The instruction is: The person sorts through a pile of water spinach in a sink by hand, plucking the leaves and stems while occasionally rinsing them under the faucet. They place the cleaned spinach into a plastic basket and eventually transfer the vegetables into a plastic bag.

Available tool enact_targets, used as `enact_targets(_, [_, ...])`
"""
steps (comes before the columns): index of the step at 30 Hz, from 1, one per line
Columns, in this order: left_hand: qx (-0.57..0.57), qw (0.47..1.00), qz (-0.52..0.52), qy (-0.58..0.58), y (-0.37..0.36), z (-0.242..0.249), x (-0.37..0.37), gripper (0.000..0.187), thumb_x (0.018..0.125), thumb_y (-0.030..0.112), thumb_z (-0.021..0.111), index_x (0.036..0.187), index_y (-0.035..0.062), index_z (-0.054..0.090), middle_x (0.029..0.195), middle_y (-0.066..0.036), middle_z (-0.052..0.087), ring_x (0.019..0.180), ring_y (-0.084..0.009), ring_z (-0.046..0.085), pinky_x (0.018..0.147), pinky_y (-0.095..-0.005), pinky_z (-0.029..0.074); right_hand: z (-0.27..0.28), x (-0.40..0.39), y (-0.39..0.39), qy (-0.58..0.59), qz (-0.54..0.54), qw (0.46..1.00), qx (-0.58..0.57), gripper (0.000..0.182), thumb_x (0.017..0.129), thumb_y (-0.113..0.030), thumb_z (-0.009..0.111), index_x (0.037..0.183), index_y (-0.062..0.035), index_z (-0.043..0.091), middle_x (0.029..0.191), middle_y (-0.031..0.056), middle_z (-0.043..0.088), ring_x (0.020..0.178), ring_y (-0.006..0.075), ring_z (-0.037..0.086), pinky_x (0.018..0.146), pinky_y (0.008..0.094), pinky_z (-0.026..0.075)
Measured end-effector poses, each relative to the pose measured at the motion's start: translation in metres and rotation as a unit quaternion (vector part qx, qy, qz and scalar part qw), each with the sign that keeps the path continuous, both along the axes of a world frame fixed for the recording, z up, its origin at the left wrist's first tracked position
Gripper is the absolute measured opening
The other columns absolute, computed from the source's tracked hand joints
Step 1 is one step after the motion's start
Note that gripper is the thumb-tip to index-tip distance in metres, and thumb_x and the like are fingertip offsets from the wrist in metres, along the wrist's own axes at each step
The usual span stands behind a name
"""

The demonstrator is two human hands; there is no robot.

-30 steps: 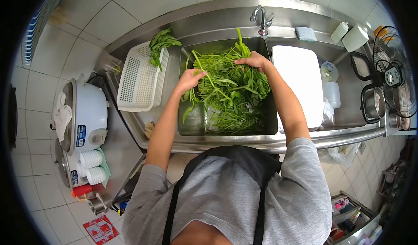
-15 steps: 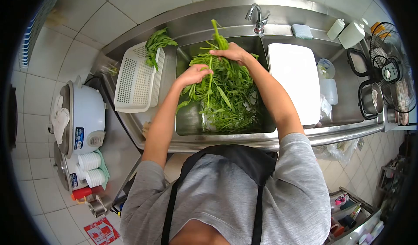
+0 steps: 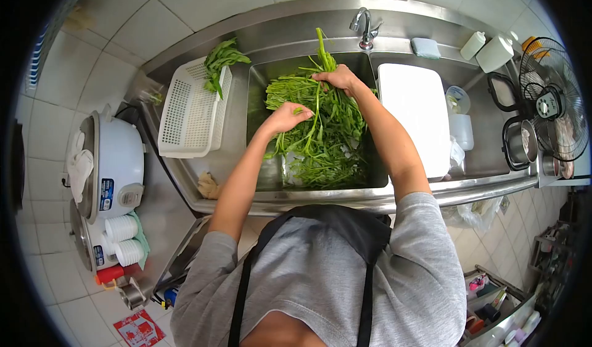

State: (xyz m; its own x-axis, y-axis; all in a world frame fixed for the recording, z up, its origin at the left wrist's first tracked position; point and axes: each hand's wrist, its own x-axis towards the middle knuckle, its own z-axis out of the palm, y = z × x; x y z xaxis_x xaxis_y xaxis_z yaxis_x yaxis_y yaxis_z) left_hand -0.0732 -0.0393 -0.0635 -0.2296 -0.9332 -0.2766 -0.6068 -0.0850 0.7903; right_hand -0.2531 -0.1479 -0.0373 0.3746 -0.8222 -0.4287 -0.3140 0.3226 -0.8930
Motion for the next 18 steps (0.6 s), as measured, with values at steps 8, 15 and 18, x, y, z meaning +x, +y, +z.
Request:
enact_targets(8, [0.097,0.984,0.028,0.149,0.002,0.007,-0.02,0.026,0.084,0.028,0.056,0.099,0.0084,0.064,0.057,0.006,0.045,0.047,-0.0046,0.033,0.044,-0.0226,0.029,-0.002,-0.011,0.013,-0.027,-0.095,0.995,0.032,0.023,0.071,-0.019,0.072,0.074,0.0,0.06,0.062,0.0041,0.055,0.047,0.0118,0.052,0.043,0.028,0.047])
enact_targets(15, [0.21,0.947,0.0,0.244,0.011,-0.004,-0.021,0.028,0.087,0.023,0.047,0.102,0.0035,0.06,0.053,0.01,0.026,0.044,-0.0041,0.021,0.042,-0.0216,0.02,-0.014,-0.017,0.021,-0.01,-0.15,0.988,0.027,0.024,0.07,-0.018,0.073,0.074,0.0013,0.06,0.064,0.0052,0.056,0.048,0.0127,0.052,0.043,0.0291,0.047])
enact_targets(18, [0.205,0.933,-0.008,0.294,0.011,-0.01,-0.02,0.038,0.09,0.024,0.033,0.106,-0.002,0.056,0.055,0.009,0.022,0.045,-0.0041,0.019,0.042,-0.0205,0.018,-0.001,-0.017,0.03,0.013,-0.157,0.987,0.017,0.025,0.07,-0.019,0.073,0.074,0.0026,0.06,0.065,0.0061,0.057,0.049,0.0133,0.053,0.043,0.0301,0.047])
